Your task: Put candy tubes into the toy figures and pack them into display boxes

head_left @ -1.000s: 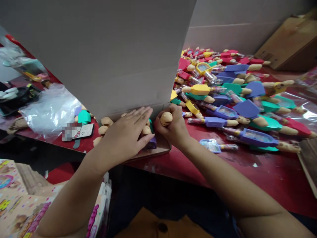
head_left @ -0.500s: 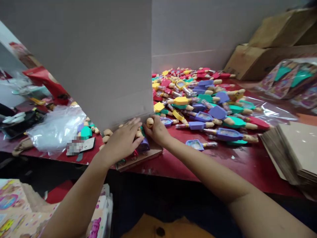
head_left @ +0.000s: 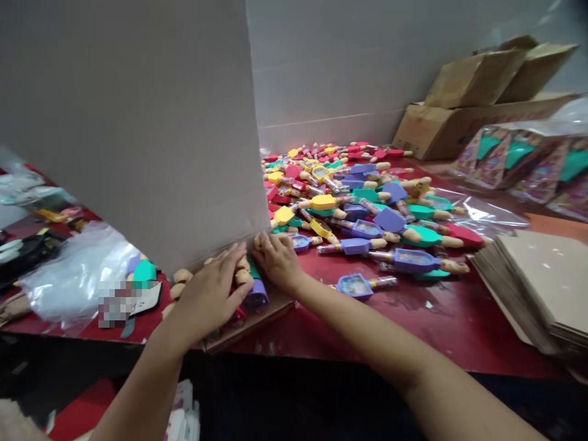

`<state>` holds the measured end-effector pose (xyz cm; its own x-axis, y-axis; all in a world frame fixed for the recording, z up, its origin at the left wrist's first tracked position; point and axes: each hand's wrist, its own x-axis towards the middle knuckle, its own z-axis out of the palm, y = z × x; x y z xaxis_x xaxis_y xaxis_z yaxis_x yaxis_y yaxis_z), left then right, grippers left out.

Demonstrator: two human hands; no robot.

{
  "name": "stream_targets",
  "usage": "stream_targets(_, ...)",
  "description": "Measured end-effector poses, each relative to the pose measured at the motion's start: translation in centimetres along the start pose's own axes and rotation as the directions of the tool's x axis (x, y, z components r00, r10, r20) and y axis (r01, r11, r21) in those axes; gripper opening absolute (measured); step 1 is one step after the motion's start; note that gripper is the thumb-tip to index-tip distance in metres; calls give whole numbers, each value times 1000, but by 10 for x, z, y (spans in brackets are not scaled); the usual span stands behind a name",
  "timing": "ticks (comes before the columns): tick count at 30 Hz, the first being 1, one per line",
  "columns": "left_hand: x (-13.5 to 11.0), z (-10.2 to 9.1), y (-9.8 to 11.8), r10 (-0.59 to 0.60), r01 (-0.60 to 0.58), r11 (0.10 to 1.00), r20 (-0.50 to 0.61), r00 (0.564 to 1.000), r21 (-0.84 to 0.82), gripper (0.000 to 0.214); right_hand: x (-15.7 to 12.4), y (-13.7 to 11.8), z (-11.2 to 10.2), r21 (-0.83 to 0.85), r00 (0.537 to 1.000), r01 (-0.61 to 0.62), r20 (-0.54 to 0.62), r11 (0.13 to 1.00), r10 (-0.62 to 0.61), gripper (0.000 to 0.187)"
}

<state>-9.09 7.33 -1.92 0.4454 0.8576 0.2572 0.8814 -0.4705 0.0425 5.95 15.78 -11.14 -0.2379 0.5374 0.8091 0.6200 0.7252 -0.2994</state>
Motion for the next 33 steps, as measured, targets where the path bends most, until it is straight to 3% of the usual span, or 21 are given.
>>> stream_targets(4,-3,2,-7,57,-57,998,-34,998,5,48,2,7,-20,51,998,57,8,997,-58,24)
stream_targets(8,-10,-1,-16,103,-103,995,-27,994,5,46,17,53,-48,94,999,12,-48,995,-7,15)
stream_targets(11,-13,-5,-18,81,-82,996,-12,997,-24,45,29,95,-48,112,997,-56,-48,992,62,7)
stream_targets(13,-14,-8,-15,39,-38,998,16,999,-45,46,31,105,-37,146,997,-67,-20,987,71,5)
stream_targets(17,-11,-12,-8,-22,28,997,83,996,-74,47,22,75,-23,259,999,-41,-19,965,48,5)
stream_targets(21,-9,-13,-5,-35,45,995,104,994,-88,45,26,25,-36,314,996,55,-89,948,-29,9)
stream_targets(24,-11,-11,-7,-36,42,996,80,996,-76,46,38,-4,-45,202,972,151,149,968,-183,11)
stream_targets(27,-11,-7,-10,-35,39,997,60,998,-73,46,46,-19,-44,90,914,123,378,988,-148,7)
stream_targets(33,-10,-6,-8,-42,45,998,69,997,-49,44,40,-16,-33,154,925,54,363,987,-107,8)
